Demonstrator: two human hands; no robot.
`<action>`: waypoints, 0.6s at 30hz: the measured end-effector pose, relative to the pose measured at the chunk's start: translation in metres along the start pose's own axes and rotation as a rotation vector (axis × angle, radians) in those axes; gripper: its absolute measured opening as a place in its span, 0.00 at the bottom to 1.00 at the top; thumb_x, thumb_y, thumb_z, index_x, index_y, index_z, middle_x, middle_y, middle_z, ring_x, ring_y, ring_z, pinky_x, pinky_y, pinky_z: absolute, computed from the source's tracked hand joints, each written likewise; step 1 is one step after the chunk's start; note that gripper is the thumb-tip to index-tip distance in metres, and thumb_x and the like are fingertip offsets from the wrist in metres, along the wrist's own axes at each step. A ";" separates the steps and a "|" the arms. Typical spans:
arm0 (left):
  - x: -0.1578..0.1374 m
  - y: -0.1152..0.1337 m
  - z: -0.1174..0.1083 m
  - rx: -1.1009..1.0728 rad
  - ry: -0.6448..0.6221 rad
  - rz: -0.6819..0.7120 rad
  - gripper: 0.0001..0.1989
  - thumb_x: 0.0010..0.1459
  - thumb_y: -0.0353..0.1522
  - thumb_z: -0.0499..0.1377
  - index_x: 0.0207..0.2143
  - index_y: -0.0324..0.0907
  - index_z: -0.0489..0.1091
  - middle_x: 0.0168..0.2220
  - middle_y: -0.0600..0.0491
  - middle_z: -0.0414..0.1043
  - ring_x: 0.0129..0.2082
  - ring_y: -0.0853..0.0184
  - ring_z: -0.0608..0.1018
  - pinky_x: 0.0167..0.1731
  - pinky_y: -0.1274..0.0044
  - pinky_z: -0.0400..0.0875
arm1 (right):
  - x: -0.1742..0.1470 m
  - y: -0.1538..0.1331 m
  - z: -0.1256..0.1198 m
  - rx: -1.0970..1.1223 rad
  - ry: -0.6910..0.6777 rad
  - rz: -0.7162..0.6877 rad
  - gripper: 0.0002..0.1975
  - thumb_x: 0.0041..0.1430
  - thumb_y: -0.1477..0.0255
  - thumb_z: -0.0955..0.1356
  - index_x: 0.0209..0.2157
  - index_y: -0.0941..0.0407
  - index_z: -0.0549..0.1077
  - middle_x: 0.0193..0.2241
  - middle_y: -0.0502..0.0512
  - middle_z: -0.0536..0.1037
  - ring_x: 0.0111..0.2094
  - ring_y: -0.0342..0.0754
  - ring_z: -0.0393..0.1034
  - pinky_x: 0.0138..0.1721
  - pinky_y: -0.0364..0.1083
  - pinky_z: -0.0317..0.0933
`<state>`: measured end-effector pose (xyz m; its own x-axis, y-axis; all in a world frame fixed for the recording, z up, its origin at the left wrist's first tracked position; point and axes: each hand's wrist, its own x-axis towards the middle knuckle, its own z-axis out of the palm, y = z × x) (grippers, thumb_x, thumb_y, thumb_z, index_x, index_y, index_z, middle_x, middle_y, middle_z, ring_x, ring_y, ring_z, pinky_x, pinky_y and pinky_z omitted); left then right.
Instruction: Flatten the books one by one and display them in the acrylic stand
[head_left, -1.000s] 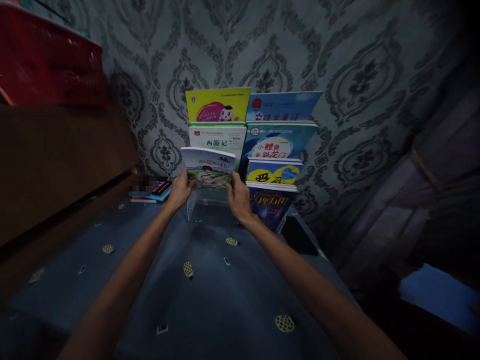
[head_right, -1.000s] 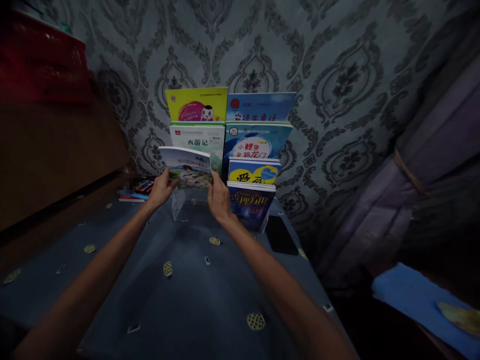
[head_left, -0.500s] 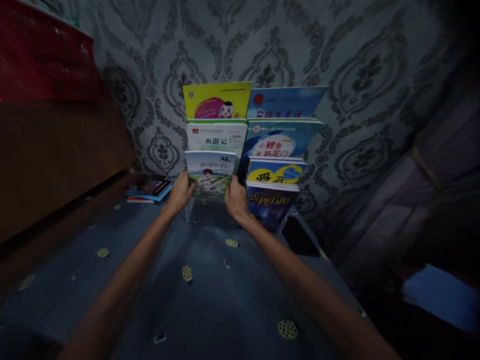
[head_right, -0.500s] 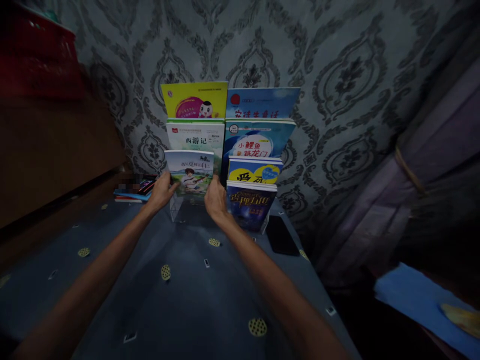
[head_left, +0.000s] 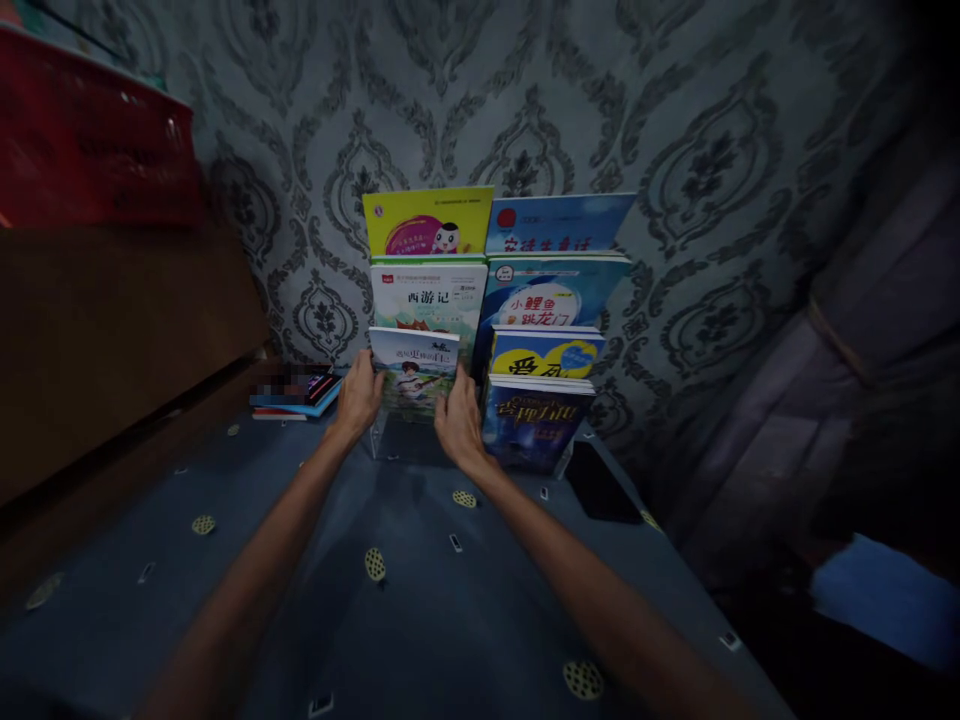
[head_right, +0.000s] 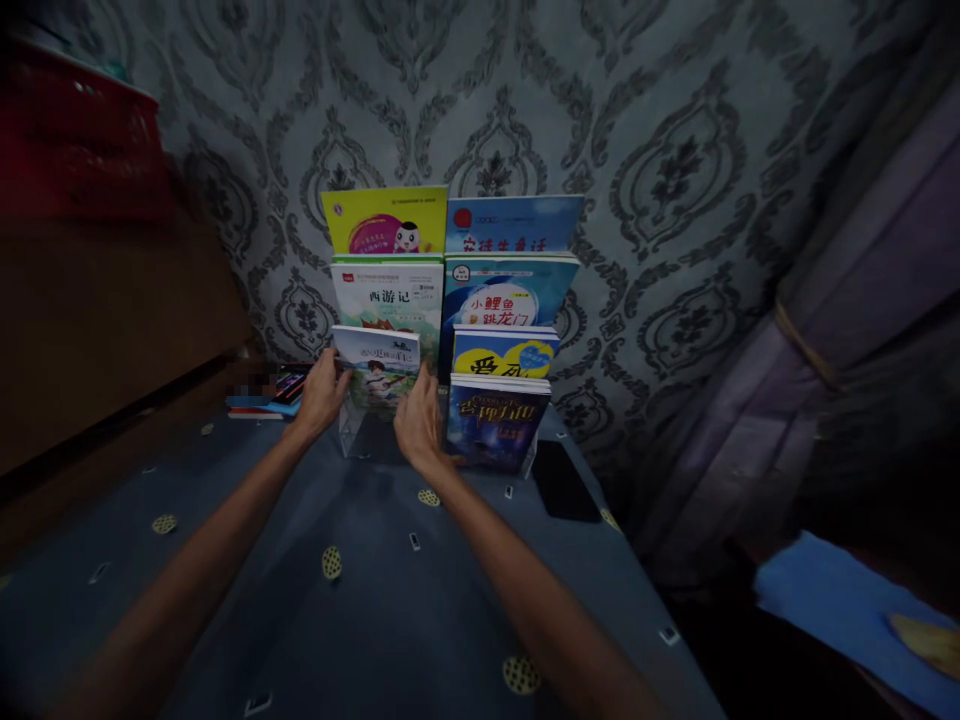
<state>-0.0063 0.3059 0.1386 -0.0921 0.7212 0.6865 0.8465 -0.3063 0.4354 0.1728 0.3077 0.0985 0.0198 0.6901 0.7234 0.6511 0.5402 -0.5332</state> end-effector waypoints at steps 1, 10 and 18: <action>0.001 0.001 0.000 0.010 0.003 -0.007 0.06 0.64 0.29 0.54 0.44 0.41 0.63 0.43 0.45 0.72 0.44 0.57 0.76 0.44 0.70 0.68 | -0.001 -0.001 0.000 -0.010 0.000 0.008 0.31 0.62 0.75 0.58 0.66 0.65 0.51 0.58 0.76 0.66 0.58 0.66 0.65 0.55 0.62 0.65; 0.021 0.013 -0.008 0.274 -0.027 -0.076 0.17 0.72 0.35 0.41 0.38 0.42 0.67 0.38 0.45 0.75 0.41 0.59 0.77 0.40 0.73 0.65 | 0.008 -0.021 -0.011 -0.251 -0.107 0.120 0.33 0.63 0.74 0.59 0.67 0.68 0.50 0.52 0.74 0.70 0.50 0.63 0.70 0.50 0.57 0.65; 0.033 0.015 -0.017 0.376 -0.142 -0.088 0.19 0.73 0.36 0.40 0.42 0.43 0.70 0.42 0.45 0.78 0.44 0.59 0.79 0.41 0.74 0.65 | 0.011 -0.031 -0.019 -0.338 -0.183 0.168 0.33 0.63 0.73 0.61 0.67 0.69 0.50 0.54 0.74 0.68 0.52 0.61 0.69 0.52 0.54 0.64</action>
<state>-0.0053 0.3150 0.1776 -0.1220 0.8213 0.5573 0.9737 -0.0099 0.2277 0.1671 0.2898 0.1315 0.0320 0.8457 0.5327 0.8633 0.2452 -0.4411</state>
